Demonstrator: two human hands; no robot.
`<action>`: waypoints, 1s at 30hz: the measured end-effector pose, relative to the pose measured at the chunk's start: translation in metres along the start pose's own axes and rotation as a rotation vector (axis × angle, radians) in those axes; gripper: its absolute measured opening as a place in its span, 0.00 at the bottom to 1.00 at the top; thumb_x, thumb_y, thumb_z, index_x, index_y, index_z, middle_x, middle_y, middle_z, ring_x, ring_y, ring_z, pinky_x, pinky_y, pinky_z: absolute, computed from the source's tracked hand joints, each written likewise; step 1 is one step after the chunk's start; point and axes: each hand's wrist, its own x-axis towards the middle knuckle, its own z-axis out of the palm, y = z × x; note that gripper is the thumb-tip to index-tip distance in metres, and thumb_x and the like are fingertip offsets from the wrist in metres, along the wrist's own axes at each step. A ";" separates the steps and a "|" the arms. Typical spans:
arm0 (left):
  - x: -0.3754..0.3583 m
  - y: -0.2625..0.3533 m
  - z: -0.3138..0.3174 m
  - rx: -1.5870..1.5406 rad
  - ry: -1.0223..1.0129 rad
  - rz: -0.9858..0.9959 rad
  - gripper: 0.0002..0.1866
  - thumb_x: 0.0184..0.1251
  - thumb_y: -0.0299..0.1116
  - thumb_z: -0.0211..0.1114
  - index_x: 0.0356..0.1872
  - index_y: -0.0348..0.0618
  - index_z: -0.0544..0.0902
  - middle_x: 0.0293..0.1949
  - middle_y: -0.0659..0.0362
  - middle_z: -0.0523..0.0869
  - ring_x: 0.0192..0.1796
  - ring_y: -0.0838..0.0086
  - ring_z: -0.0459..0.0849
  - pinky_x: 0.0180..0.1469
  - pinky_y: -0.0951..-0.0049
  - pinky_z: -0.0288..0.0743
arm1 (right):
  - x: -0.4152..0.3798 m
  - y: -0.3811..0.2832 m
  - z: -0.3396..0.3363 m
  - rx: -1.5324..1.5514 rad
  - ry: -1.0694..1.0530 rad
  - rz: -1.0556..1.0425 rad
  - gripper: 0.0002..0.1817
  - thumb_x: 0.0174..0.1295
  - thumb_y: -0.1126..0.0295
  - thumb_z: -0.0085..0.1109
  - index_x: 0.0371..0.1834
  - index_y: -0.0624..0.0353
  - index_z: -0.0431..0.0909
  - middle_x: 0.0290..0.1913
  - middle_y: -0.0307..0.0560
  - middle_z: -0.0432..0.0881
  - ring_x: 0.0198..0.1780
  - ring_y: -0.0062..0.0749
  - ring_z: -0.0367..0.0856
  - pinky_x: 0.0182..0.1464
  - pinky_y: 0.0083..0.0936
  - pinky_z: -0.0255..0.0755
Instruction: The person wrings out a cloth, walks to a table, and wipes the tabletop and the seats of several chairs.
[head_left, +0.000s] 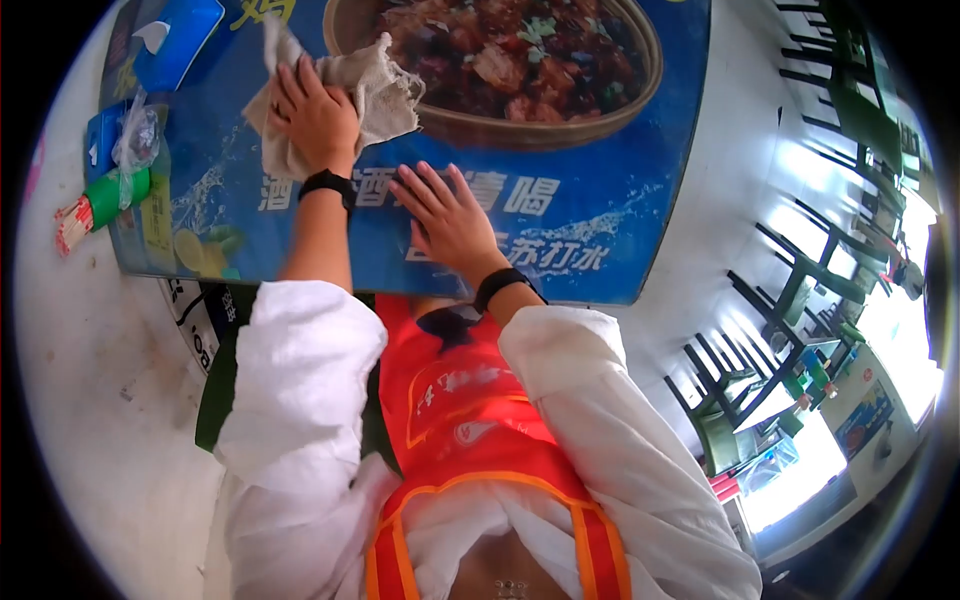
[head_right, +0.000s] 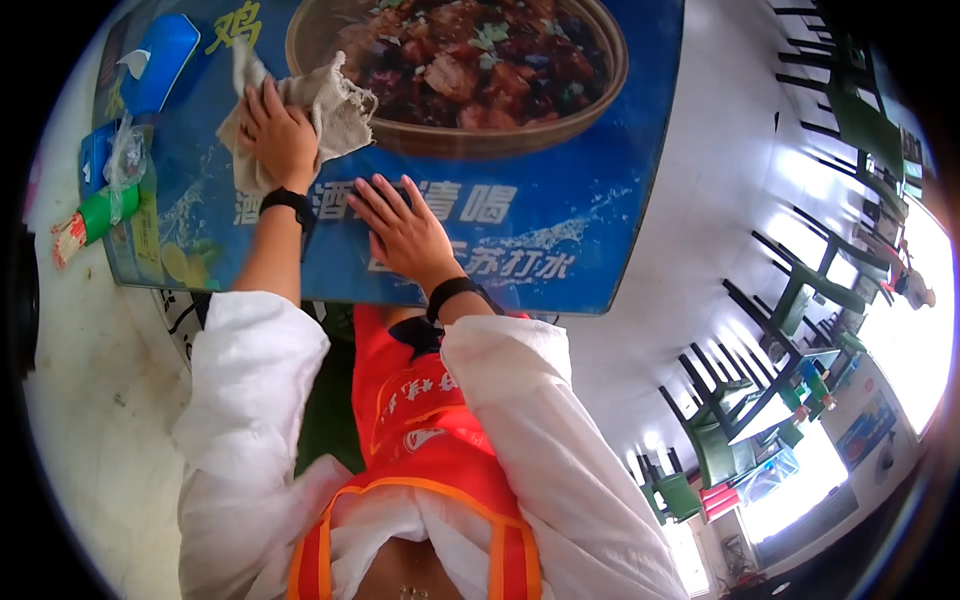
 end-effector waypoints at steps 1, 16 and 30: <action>0.001 -0.001 -0.001 -0.018 -0.013 0.125 0.23 0.65 0.36 0.46 0.62 0.50 0.66 0.66 0.51 0.63 0.69 0.57 0.58 0.63 0.47 0.49 | -0.001 0.000 0.001 -0.011 0.037 0.019 0.32 0.59 0.60 0.45 0.69 0.46 0.57 0.72 0.38 0.55 0.72 0.32 0.52 0.72 0.42 0.42; -0.154 0.064 -0.105 -0.236 -0.424 0.441 0.31 0.58 0.32 0.52 0.66 0.44 0.62 0.69 0.50 0.57 0.73 0.56 0.51 0.68 0.45 0.44 | -0.081 0.049 -0.068 2.957 0.611 0.438 0.31 0.68 0.46 0.32 0.70 0.48 0.55 0.72 0.46 0.53 0.73 0.40 0.48 0.71 0.53 0.40; -0.203 0.046 -0.121 -0.591 -0.385 0.165 0.29 0.60 0.30 0.52 0.65 0.39 0.62 0.67 0.49 0.61 0.70 0.57 0.57 0.69 0.56 0.50 | -0.045 -0.003 -0.003 0.731 0.570 0.604 0.30 0.59 0.72 0.43 0.68 0.56 0.58 0.68 0.56 0.59 0.71 0.45 0.54 0.70 0.40 0.46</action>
